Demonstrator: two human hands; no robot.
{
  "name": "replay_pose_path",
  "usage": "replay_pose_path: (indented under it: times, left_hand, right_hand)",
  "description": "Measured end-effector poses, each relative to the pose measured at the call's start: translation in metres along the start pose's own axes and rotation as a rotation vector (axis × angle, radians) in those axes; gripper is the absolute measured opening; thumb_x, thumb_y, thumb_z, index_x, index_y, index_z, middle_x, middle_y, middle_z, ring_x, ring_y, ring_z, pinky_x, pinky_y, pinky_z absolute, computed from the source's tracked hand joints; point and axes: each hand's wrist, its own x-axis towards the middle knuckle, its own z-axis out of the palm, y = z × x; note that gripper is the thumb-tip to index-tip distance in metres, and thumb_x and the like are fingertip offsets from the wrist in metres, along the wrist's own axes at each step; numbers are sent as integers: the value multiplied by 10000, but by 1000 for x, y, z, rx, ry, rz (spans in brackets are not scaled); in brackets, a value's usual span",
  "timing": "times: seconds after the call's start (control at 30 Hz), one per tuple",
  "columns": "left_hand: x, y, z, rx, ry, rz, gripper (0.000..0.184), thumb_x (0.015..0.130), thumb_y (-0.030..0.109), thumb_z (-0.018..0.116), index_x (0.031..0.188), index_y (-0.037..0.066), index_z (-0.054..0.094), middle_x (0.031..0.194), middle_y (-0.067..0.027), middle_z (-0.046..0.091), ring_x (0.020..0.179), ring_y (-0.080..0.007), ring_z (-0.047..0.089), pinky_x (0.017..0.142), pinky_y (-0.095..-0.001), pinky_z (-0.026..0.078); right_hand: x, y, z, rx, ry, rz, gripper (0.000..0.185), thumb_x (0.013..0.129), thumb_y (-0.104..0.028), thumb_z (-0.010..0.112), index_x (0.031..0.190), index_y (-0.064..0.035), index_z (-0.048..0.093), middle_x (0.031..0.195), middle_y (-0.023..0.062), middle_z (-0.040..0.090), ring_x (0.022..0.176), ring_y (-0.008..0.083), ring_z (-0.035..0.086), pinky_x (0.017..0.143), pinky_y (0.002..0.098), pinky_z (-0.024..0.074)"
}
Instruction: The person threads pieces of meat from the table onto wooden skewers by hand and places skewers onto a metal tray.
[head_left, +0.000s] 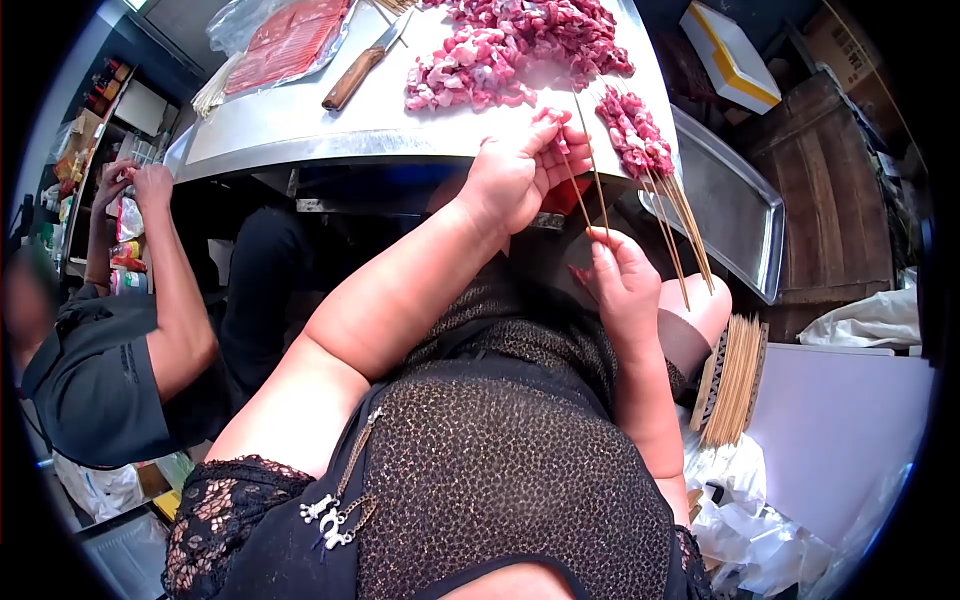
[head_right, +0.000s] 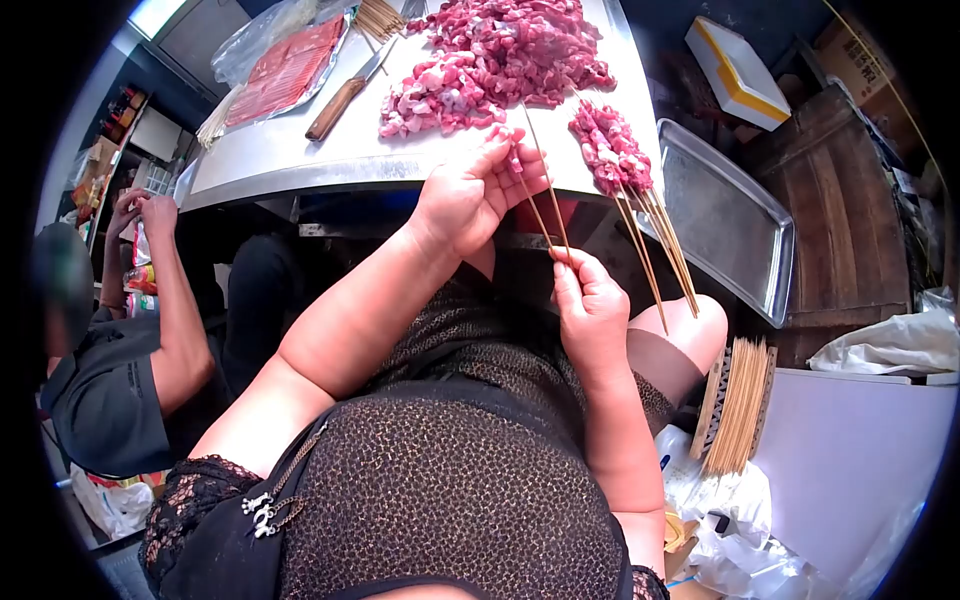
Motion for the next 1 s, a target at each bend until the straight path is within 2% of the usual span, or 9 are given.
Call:
replay_pose_path:
  times: [0.1,0.37,0.63,0.7,0.73,0.77,0.83,0.9,1.0]
  left_hand:
    - [-1,2,4,8,-14,7,245,973,165,456,1144,-2,507,993,-138,625,901,-242,632,870,-407,518]
    - [-1,-1,10,-30,18,142,190,948,156,379,946,31,521,791,-90,573,707,-205,563,716,-359,499]
    - [-16,-23,16,82,-44,94,216,946,135,364,893,-2,522,806,-112,570,749,-214,579,747,-349,495]
    - [-16,-18,18,376,-144,60,228,968,162,383,946,-1,542,882,-75,588,810,-151,590,772,-291,495]
    - [-11,-15,16,458,-179,78,188,938,150,445,959,-7,547,832,-85,583,752,-160,571,724,-278,496]
    - [-7,-6,9,821,-280,263,233,937,168,463,1057,-6,563,886,-122,606,806,-195,600,754,-308,495]
    - [-5,20,-2,1165,-303,274,256,890,157,541,1097,19,604,965,-156,618,881,-240,616,800,-340,491]
    - [0,59,-18,1664,-210,692,253,869,132,602,1095,22,629,917,-88,636,812,-164,608,769,-286,495]
    - [3,88,-37,1879,-173,461,244,796,139,657,1017,38,668,921,-103,655,793,-219,632,756,-313,500]
  right_hand:
    - [0,-2,-2,226,-50,111,170,914,-57,553,1058,-10,630,680,-45,539,579,17,459,528,169,389]
    - [2,3,20,106,5,-42,171,924,-64,546,1069,-8,618,672,-49,525,569,10,444,510,161,366]
    - [17,-17,18,272,-64,50,191,934,-68,530,1103,-7,595,693,-45,530,562,14,432,505,153,341]
    - [26,-16,16,303,-58,-14,189,938,-74,530,1100,-5,596,731,-40,544,592,10,445,522,147,347]
    - [29,-17,14,284,-56,-26,191,938,-76,531,1104,-6,595,729,-39,545,589,10,446,519,146,346]
    - [32,-19,11,266,-54,-38,194,938,-78,532,1108,-7,594,726,-39,546,586,10,447,515,145,346]
    - [33,-24,7,282,-38,-18,191,944,-93,529,1105,-6,588,686,-46,520,548,7,411,483,141,311]
    - [30,-25,0,323,-37,-8,188,947,-94,524,1101,-5,583,675,-45,510,538,7,393,475,144,298]
    - [29,-15,0,321,-58,-5,186,946,-95,523,1099,-6,581,678,-39,513,544,7,394,482,144,298]
